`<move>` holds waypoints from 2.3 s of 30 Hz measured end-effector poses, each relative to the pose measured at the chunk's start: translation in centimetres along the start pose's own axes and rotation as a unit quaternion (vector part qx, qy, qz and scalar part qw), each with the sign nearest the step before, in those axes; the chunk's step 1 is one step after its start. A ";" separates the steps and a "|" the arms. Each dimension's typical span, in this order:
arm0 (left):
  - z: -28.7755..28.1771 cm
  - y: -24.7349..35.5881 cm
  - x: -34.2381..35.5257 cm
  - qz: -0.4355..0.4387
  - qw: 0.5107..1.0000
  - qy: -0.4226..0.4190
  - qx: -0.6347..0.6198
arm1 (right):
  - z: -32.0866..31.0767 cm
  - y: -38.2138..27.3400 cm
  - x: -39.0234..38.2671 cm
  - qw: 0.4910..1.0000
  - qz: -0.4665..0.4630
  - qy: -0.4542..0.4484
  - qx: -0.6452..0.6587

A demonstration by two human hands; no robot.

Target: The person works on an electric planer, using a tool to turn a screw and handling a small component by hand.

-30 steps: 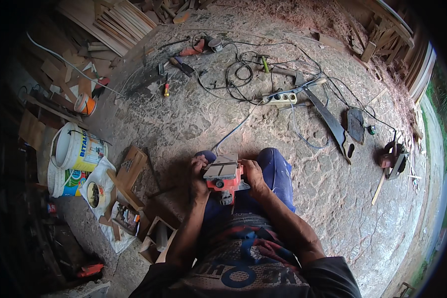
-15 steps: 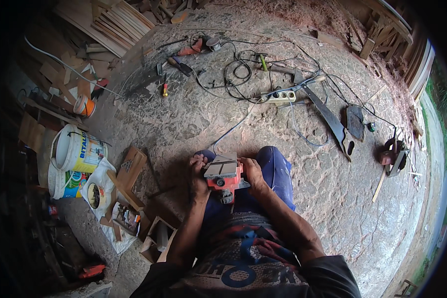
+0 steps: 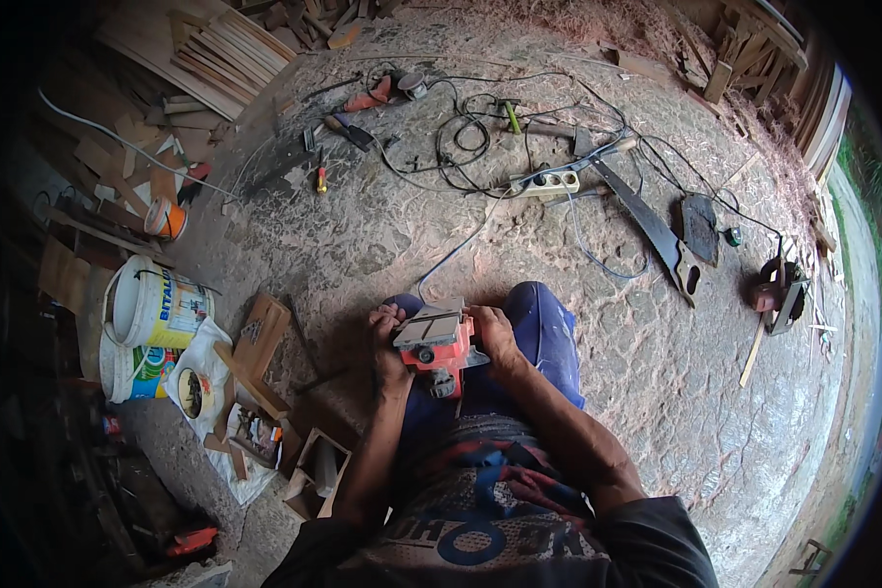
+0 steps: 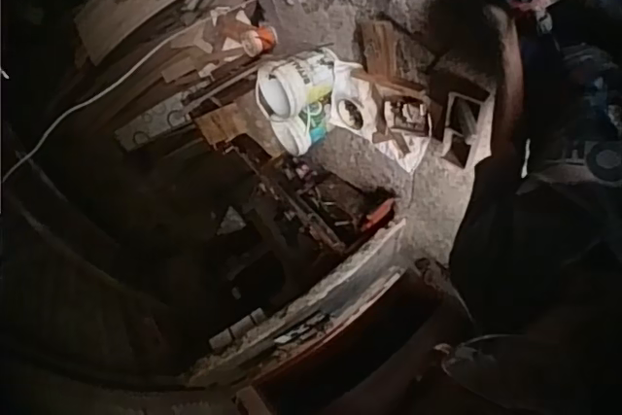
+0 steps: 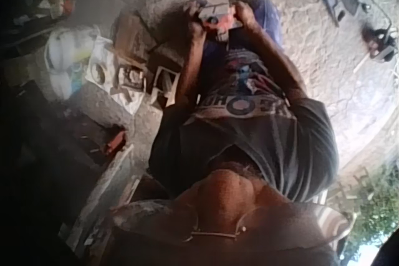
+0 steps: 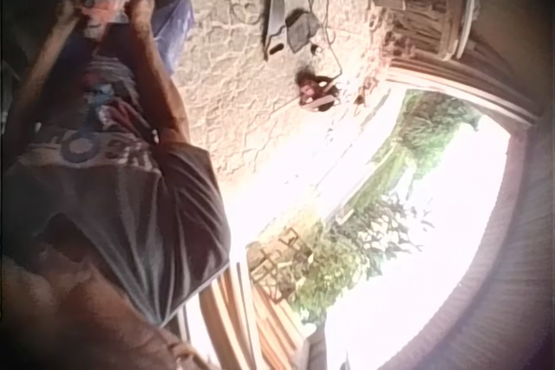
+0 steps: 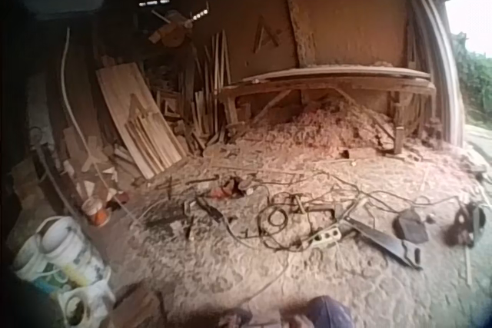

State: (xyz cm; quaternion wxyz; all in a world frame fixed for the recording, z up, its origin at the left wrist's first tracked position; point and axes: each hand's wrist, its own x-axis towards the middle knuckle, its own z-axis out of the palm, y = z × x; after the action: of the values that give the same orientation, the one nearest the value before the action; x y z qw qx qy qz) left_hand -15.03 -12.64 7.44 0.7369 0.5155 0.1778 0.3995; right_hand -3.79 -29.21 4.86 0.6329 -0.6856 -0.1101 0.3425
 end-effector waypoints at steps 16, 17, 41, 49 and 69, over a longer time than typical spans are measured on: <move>1.1 0.9 0.1 0.044 0.998 0.040 0.017 | 0.6 -3.3 -0.6 0.967 0.157 0.025 0.199; 1.2 0.9 0.0 0.037 0.998 0.041 0.024 | 0.4 -2.7 -0.4 0.970 0.148 0.023 0.191; 0.2 0.1 0.7 0.102 0.988 0.004 0.119 | 0.3 -2.7 -1.2 1.000 -0.003 0.011 -0.026; 0.5 0.4 0.3 0.060 0.994 0.001 0.086 | -0.9 0.1 -0.5 0.952 -0.177 -0.006 -0.250; 0.4 0.0 0.1 0.029 0.999 0.000 0.025 | -1.1 1.3 0.6 0.963 -0.128 -0.029 -0.234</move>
State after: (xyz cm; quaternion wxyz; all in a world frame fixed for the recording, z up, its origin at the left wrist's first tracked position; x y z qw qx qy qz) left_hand -14.72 -12.84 7.62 0.7119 0.5387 0.1728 0.4162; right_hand -3.07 -29.94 3.43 0.4899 -0.7847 -0.2917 0.2431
